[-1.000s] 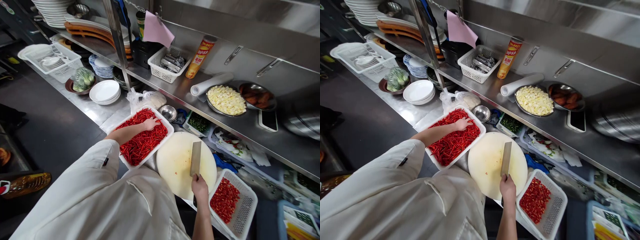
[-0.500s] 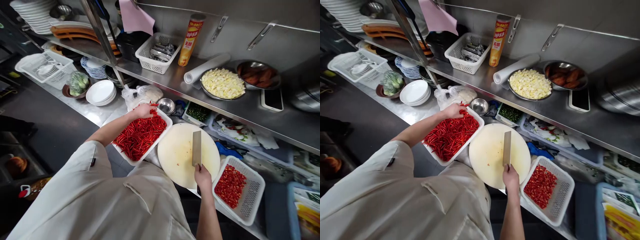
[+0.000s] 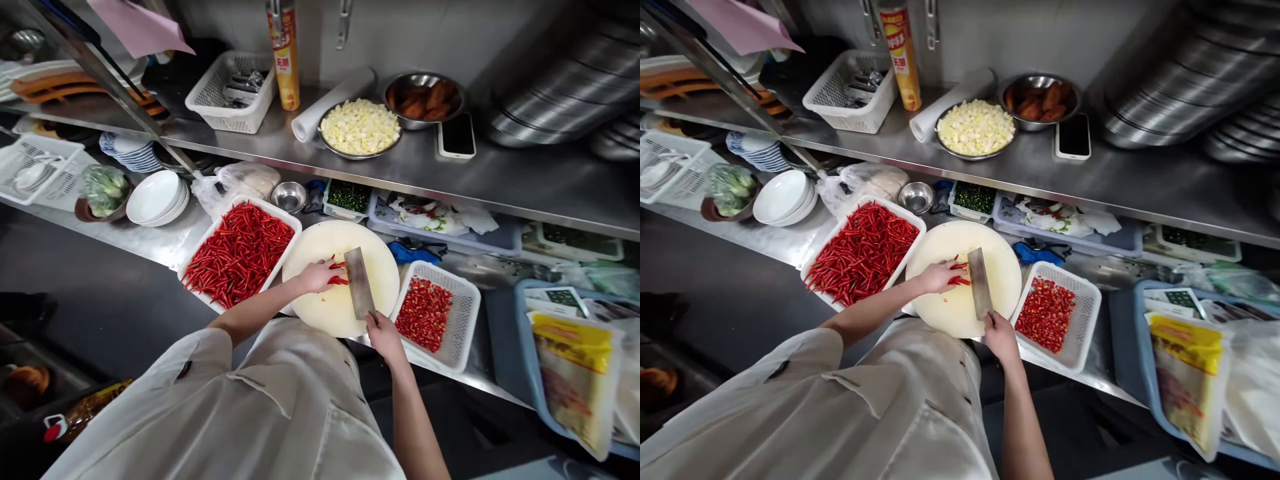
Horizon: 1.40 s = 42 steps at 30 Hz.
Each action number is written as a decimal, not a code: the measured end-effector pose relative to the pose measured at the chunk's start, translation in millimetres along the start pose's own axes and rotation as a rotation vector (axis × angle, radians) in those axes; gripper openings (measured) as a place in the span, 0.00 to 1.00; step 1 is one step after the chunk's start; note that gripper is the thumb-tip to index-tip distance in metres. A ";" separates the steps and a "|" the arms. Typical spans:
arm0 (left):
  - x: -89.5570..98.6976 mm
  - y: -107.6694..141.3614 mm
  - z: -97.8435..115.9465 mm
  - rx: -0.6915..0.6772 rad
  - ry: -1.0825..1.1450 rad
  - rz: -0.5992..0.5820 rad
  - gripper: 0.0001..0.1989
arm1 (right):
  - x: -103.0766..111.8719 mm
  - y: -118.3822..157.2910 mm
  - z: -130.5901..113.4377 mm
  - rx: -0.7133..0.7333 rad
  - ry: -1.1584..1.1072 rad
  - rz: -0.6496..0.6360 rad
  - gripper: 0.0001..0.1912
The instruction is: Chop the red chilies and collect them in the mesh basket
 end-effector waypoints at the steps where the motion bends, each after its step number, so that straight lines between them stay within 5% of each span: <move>1: 2.2 3.1 -1.6 0.003 -0.017 0.026 0.33 | 3.9 2.2 2.4 0.006 0.003 -0.004 0.25; 9: 16.7 23.4 -52.7 0.103 -0.053 0.215 0.45 | 46.2 32.5 36.6 0.110 0.169 -0.043 0.23; 14: 3.0 -0.4 -45.8 0.061 0.011 0.238 0.49 | 68.8 41.2 54.7 0.185 0.367 -0.263 0.18; 18: -5.3 -21.1 -23.3 -0.134 0.158 0.194 0.42 | 60.3 21.5 24.7 0.263 0.363 -0.356 0.15; 22: -3.8 -14.8 -28.7 -0.237 0.271 0.160 0.34 | 50.1 -14.1 -17.8 0.397 0.420 -0.380 0.13; 31: -2.4 30.7 -73.0 -0.124 0.350 0.192 0.25 | 75.5 -51.5 -49.1 0.474 0.666 -0.478 0.18; 37: 5.1 13.9 -81.7 -0.026 0.272 0.241 0.18 | 57.3 -51.8 -65.0 0.585 0.740 -0.588 0.17; 42: 17.3 -8.1 -74.5 -0.165 0.181 0.160 0.13 | 49.2 -49.0 -78.3 0.682 0.840 -0.624 0.22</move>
Point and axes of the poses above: each hand's wrist, its own y-axis away from the middle knuckle, its own x-axis out of the back of the hand, z = x × y, the point moved 6 cm from there along -y, towards the middle knuckle, and after that the axes turned 12 degrees about x, right-handed, at the moved point
